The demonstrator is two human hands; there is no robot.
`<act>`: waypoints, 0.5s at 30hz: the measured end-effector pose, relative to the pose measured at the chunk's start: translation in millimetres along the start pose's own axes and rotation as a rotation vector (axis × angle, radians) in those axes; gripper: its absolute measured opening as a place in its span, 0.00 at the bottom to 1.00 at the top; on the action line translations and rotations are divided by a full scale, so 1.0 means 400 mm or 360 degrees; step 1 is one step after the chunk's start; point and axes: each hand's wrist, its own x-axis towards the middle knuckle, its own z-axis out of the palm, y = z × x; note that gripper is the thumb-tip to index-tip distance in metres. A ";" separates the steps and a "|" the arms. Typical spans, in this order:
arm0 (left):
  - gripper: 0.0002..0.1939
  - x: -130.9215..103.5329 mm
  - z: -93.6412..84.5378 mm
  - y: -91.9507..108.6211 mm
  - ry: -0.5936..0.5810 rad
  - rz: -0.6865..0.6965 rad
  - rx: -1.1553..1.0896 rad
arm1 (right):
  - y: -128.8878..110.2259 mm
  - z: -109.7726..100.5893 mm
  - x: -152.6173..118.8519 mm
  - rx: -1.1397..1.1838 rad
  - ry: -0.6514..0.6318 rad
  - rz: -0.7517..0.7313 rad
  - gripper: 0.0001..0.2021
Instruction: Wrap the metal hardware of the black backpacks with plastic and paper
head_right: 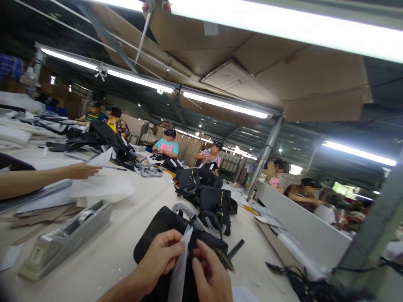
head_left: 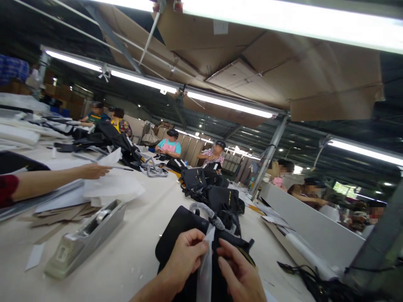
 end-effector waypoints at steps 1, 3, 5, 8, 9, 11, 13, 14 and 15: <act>0.17 -0.003 0.000 -0.001 -0.0011 -0.0001 0.0002 | -0.031 0.016 0.016 0.0058 -0.0094 0.0035 0.23; 0.18 -0.007 -0.001 -0.003 -0.0009 0.0009 0.0032 | -0.075 0.049 0.043 0.0138 -0.0236 0.0076 0.20; 0.20 -0.010 -0.002 -0.009 0.0038 0.0052 0.0092 | -0.091 0.077 0.065 0.0160 -0.0214 0.0044 0.17; 0.22 -0.016 0.008 -0.021 0.0150 0.0130 0.0195 | -0.079 0.099 0.095 0.0053 -0.0015 0.0020 0.20; 0.21 -0.019 0.014 -0.026 0.0196 0.0163 0.0213 | -0.072 0.102 0.106 -0.0008 0.0045 0.0024 0.22; 0.19 -0.027 0.027 -0.034 0.0312 0.0277 0.0219 | -0.061 0.103 0.124 -0.0113 0.0112 0.0004 0.25; 0.16 -0.035 0.037 -0.039 0.0416 0.0434 0.0205 | -0.058 0.101 0.135 -0.0166 0.0122 -0.0045 0.26; 0.16 -0.039 0.040 -0.041 0.0436 0.0507 0.0192 | -0.059 0.099 0.138 -0.0174 0.0121 -0.0062 0.26; 0.16 -0.041 0.042 -0.041 0.0432 0.0568 0.0185 | -0.060 0.097 0.138 -0.0165 0.0113 -0.0076 0.26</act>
